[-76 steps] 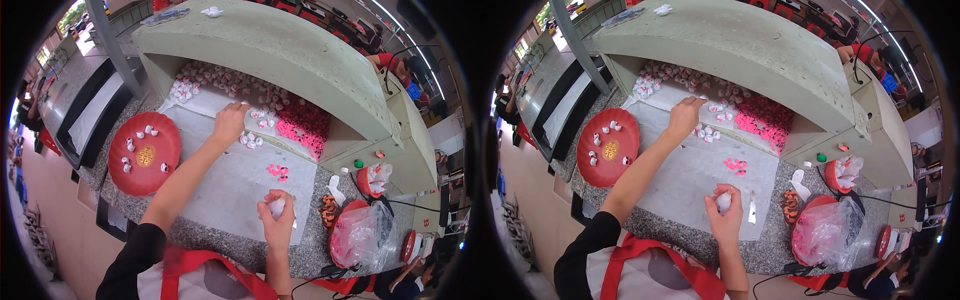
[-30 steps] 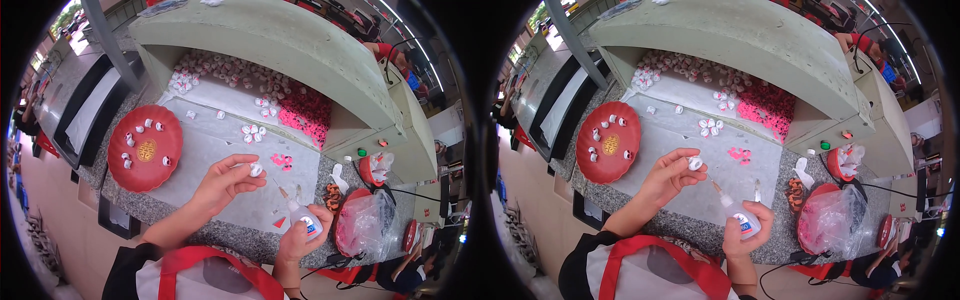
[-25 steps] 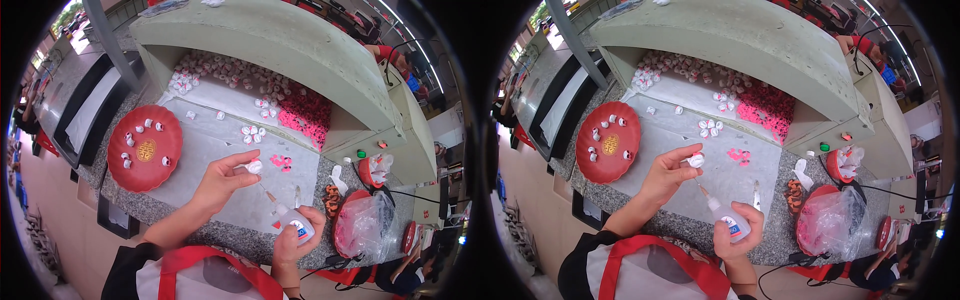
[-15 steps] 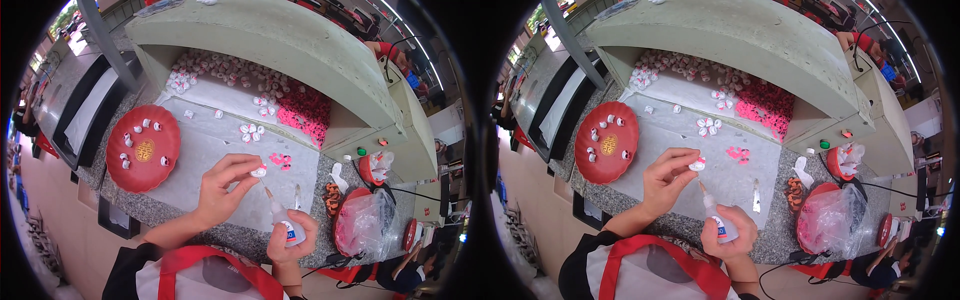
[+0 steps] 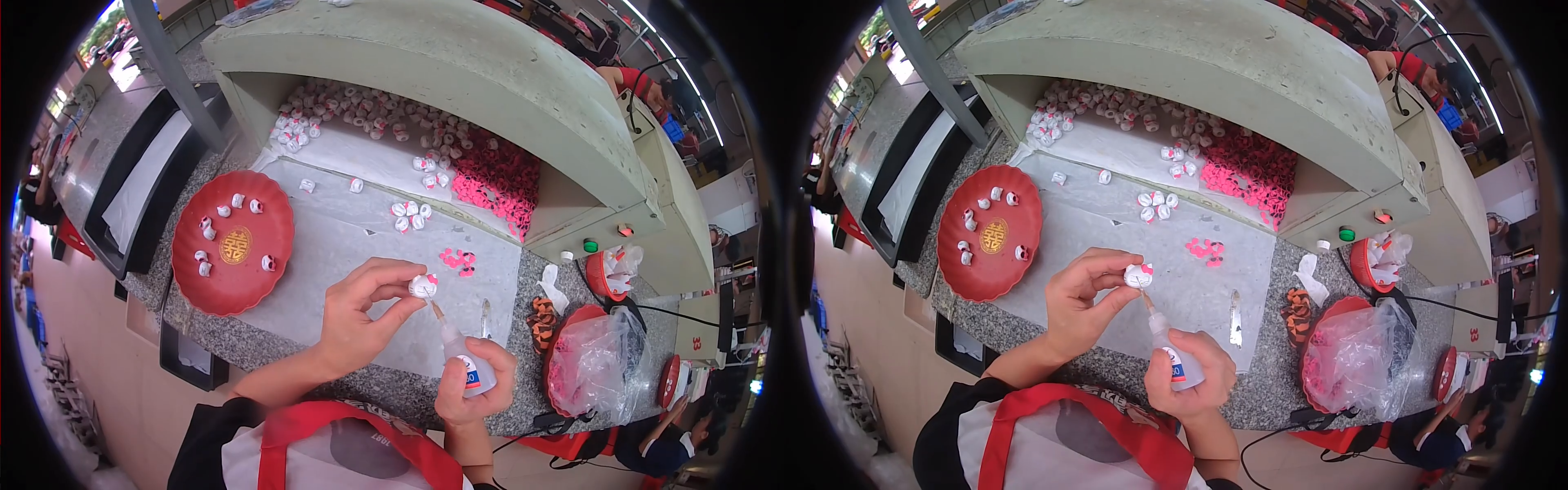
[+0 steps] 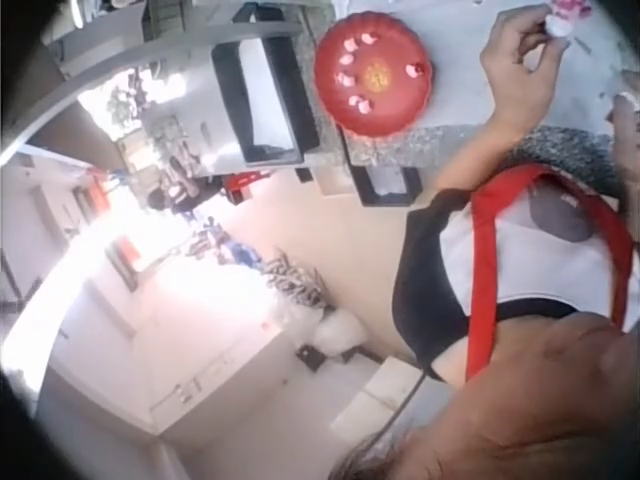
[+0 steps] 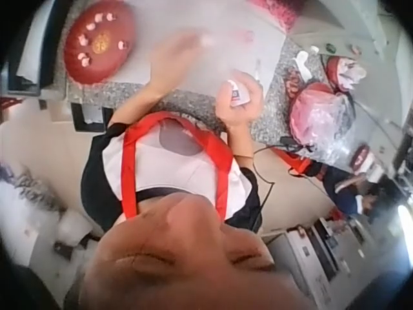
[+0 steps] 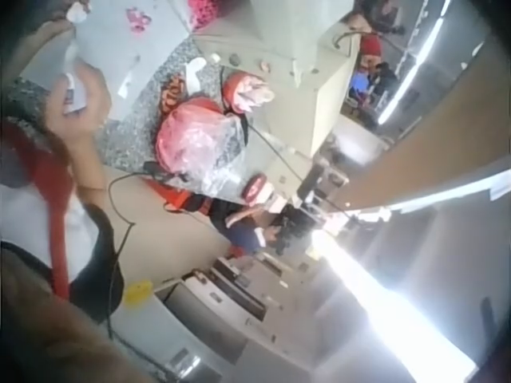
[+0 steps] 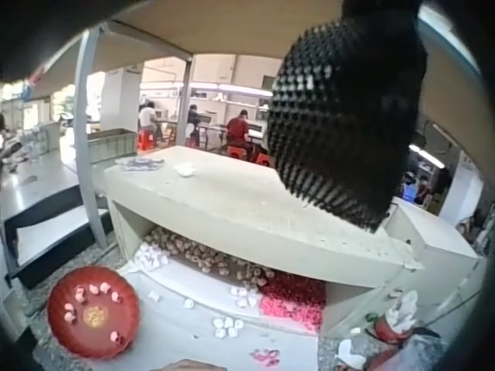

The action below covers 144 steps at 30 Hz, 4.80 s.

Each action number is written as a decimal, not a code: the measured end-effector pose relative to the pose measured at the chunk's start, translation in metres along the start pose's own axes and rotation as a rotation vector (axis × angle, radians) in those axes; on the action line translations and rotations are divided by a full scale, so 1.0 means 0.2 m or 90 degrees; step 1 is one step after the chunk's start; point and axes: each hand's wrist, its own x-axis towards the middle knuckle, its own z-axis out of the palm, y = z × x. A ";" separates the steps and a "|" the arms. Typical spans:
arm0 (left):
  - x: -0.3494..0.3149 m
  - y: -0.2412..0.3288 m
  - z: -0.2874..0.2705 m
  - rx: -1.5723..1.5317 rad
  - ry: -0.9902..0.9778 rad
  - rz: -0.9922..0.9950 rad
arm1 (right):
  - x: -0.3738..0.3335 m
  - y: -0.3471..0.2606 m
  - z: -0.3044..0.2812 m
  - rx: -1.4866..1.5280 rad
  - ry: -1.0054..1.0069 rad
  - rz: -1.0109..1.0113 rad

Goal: The recorder is gluing small pink bows onto white figurine heads at a factory workbench.

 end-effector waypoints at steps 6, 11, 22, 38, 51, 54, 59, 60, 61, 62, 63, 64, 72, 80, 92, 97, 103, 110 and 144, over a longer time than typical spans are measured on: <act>0.00 0.00 0.00 0.004 0.005 0.010 | 0.00 0.00 0.00 0.000 -0.009 -0.020; 0.00 0.00 -0.01 0.045 -0.002 0.014 | 0.01 -0.02 0.00 -0.007 -0.018 -0.016; 0.01 0.01 -0.02 0.045 0.006 0.000 | 0.01 -0.02 -0.03 -0.012 -0.035 0.025; 0.02 0.01 -0.04 -0.258 -0.033 -0.209 | 0.01 -0.01 -0.06 0.017 -0.022 0.041; 0.03 -0.02 -0.05 -0.242 -0.025 -0.188 | 0.02 -0.02 -0.02 -0.013 -0.006 0.111; 0.02 -0.07 -0.09 -0.199 0.006 -0.208 | 0.06 0.11 -0.02 0.091 0.035 0.403; 0.00 -0.13 -0.11 -0.214 0.021 -0.229 | 0.00 0.69 0.12 0.054 -0.134 0.586; 0.00 -0.13 -0.11 -0.215 0.020 -0.232 | 0.05 0.70 0.16 0.053 -0.133 0.586; 0.00 -0.12 -0.11 -0.216 0.018 -0.231 | 0.10 0.70 0.22 -0.219 -0.231 0.490; 0.00 -0.13 -0.12 -0.210 0.029 -0.231 | 0.13 0.69 0.26 -0.483 -0.322 0.374; 0.00 -0.13 -0.13 -0.204 0.038 -0.230 | 0.15 0.70 0.26 -0.483 -0.319 0.373; 0.00 -0.13 -0.13 -0.204 0.034 -0.228 | 0.15 0.72 0.25 -0.502 -0.357 0.396; -0.03 -0.13 -0.08 -0.204 0.011 -0.252 | -0.07 0.65 0.09 -0.382 -0.241 0.350; -0.06 -0.10 -0.04 -0.191 0.013 -0.248 | 0.02 0.47 -0.04 0.066 -0.209 0.560; -0.05 -0.10 -0.01 -0.103 -0.032 -0.074 | 0.11 0.10 0.08 0.306 -0.143 0.532; -0.04 -0.08 -0.02 -0.126 -0.059 -0.083 | 0.09 0.12 0.08 0.318 -0.089 0.610; -0.03 -0.09 -0.03 -0.299 -0.078 -0.177 | 0.06 0.12 0.10 0.302 -0.058 0.539; -0.03 -0.08 -0.01 -0.249 -0.079 -0.180 | 0.08 0.15 0.03 0.212 -0.186 0.353; -0.17 -0.03 -0.39 -0.179 0.047 -0.256 | -0.05 0.07 0.48 0.459 -0.196 0.542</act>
